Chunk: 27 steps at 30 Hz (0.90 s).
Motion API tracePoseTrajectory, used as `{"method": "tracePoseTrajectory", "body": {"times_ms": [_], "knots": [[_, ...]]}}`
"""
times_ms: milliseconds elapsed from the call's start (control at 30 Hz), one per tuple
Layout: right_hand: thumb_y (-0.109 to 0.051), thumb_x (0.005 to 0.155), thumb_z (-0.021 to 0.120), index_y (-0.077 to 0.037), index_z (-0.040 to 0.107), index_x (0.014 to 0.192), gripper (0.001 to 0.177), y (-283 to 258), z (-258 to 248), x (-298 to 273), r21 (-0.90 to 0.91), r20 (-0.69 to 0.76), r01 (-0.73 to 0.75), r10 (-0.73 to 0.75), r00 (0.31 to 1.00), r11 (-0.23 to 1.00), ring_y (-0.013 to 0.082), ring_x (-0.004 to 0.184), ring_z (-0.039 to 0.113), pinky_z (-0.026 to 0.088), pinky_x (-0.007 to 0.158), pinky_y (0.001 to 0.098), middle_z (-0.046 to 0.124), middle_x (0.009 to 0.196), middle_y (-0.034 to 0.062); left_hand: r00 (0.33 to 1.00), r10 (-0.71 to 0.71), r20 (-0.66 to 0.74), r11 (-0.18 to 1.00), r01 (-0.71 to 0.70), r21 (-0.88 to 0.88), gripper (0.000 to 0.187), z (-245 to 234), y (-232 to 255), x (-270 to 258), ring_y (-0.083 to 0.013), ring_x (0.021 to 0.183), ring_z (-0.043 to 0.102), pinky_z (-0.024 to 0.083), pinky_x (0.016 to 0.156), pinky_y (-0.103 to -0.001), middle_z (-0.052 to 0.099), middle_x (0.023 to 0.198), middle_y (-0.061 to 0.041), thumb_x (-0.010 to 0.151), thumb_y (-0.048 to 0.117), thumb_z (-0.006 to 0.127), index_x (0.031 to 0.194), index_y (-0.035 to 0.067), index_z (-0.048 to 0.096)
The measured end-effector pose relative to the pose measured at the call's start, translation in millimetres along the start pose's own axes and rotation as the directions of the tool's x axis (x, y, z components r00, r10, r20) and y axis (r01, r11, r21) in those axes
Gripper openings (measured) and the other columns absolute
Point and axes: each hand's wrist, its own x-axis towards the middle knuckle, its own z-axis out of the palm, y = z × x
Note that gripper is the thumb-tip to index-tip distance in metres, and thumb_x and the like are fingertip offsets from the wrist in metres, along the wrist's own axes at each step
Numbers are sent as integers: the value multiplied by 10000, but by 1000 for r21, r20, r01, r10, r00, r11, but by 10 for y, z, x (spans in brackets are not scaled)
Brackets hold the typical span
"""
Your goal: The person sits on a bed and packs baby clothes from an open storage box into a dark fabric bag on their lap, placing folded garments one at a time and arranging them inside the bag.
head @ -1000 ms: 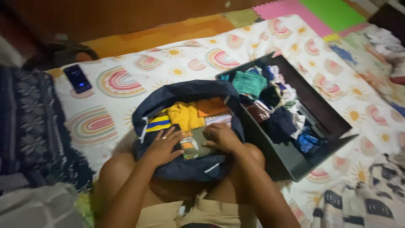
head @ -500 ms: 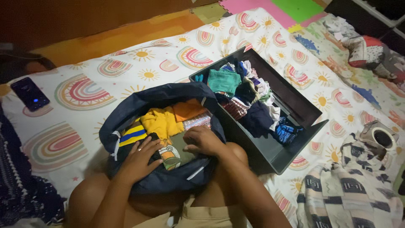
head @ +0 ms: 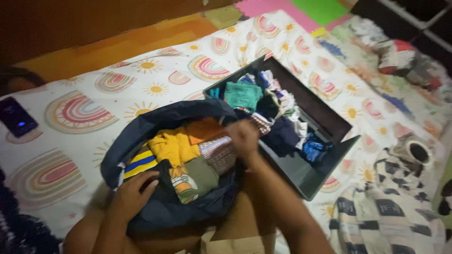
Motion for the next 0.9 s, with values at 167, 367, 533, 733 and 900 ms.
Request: {"method": "tracePoseTrajectory", "body": {"times_ms": [167,367,533,733,900], "knots": [[-310,928,718,-39,701,894,275,572,43,915,26,94,-691,686,721,722,285,637,666,537,575,464,672,752,127,1000,-26,-11,999,26,22,273,12,-84,24,-276,1003,757,580,867,-368,783,1080,-110,865,237,736,1101,100,751],[-490,652,882,-5,710,956,598,1109,339,1248,-541,178,-188,331,927,819,438,987,629,546,830,524,638,1059,281,997,-69,29,998,68,11,273,61,-164,119,-266,994,771,586,870,-361,784,1074,-109,869,234,729,1102,91,744],[-516,753,808,-52,719,1073,570,1538,797,937,-719,74,-96,214,974,689,468,993,602,513,775,578,613,1084,289,995,-86,41,996,87,-13,280,52,-213,128,-271,1012,762,585,866,-357,783,1085,-117,871,231,729,1105,78,741],[-330,857,719,-133,759,1055,282,1922,830,882,-656,75,-84,176,981,750,441,1014,624,533,866,545,635,1098,263,992,-109,66,994,110,-19,276,46,-224,176,-251,1001,773,583,875,-351,785,1083,-106,877,231,719,1116,94,738],[-339,767,737,-180,799,940,244,1873,796,811,-666,72,-13,82,994,746,441,975,623,528,808,533,645,1067,266,993,-98,72,995,98,-1,291,48,-183,138,-256,986,764,587,840,-353,779,1072,-108,866,226,723,1126,96,729]]}}
